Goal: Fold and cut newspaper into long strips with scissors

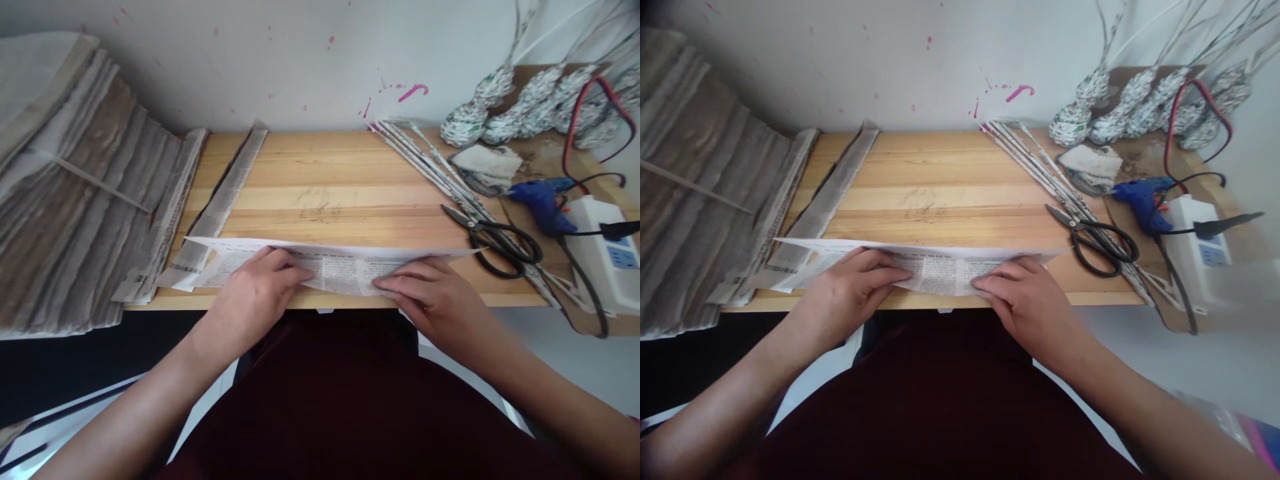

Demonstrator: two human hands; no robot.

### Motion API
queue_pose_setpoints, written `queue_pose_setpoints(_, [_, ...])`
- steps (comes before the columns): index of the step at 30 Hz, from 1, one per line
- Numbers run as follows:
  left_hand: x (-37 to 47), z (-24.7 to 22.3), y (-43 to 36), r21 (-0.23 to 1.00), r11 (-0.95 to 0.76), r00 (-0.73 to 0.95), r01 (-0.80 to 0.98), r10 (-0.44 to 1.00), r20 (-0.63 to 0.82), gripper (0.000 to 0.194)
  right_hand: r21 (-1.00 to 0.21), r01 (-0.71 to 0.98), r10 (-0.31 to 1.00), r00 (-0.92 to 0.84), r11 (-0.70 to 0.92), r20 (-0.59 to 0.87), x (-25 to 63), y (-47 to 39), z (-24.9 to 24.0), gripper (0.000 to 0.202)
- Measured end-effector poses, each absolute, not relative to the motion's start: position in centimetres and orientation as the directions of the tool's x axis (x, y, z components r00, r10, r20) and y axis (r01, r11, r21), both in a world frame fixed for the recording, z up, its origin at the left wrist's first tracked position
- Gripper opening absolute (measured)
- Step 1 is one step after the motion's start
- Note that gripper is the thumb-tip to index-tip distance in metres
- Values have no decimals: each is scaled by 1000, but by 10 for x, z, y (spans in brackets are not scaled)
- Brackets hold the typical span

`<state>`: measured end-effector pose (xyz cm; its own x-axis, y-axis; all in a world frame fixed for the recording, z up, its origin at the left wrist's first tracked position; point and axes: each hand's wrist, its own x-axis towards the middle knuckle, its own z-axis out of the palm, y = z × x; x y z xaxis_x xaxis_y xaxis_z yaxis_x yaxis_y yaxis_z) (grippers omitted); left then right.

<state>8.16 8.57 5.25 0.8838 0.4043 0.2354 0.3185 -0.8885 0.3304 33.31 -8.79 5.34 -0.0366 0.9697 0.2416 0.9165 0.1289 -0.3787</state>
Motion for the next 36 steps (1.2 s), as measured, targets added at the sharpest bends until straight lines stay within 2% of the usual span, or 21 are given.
queue_pose_setpoints(3, [74, 51, 89, 329, -883, 879, 335, 418, 229, 26, -392, 912, 973, -32, 122, 228, 340, -91, 55, 22])
queue_pose_setpoints(7, [71, 48, 76, 230, -902, 877, 366, 417, 238, 37, -300, 947, 977, -49, 112, 208, 337, -95, 55, 23])
queue_pose_setpoints(9, [72, 46, 66, 176, -905, 875, 387, 421, 238, 40, -242, 963, 975, -71, 122, 209, 333, -96, 52, 27])
queue_pose_setpoints(12, [74, 42, 56, 174, -913, 882, 369, 404, 244, 44, -212, 971, 975, -66, 112, 212, 325, -94, 47, 40])
queue_pose_setpoints(14, [75, 39, 53, 193, -923, 892, 332, 374, 254, 44, -230, 967, 977, -57, 105, 206, 319, -92, 46, 45])
queue_pose_setpoints(17, [77, 37, 52, 213, -928, 896, 306, 356, 263, 43, -257, 958, 981, -82, 126, 176, 312, -87, 47, 36])
queue_pose_setpoints(23, [79, 37, 56, 306, -894, 865, 327, 414, 283, 45, -275, 953, 985, -89, 128, 149, 309, -84, 48, 30])
queue_pose_setpoints(29, [79, 38, 54, 275, -908, 889, 315, 384, 249, 45, -289, 947, 985, -109, 143, 133, 306, -80, 49, 38])
queue_pose_setpoints(36, [77, 44, 64, 293, -891, 873, 347, 421, 246, 38, -378, 920, 991, -68, 108, 117, 310, -75, 53, 33])
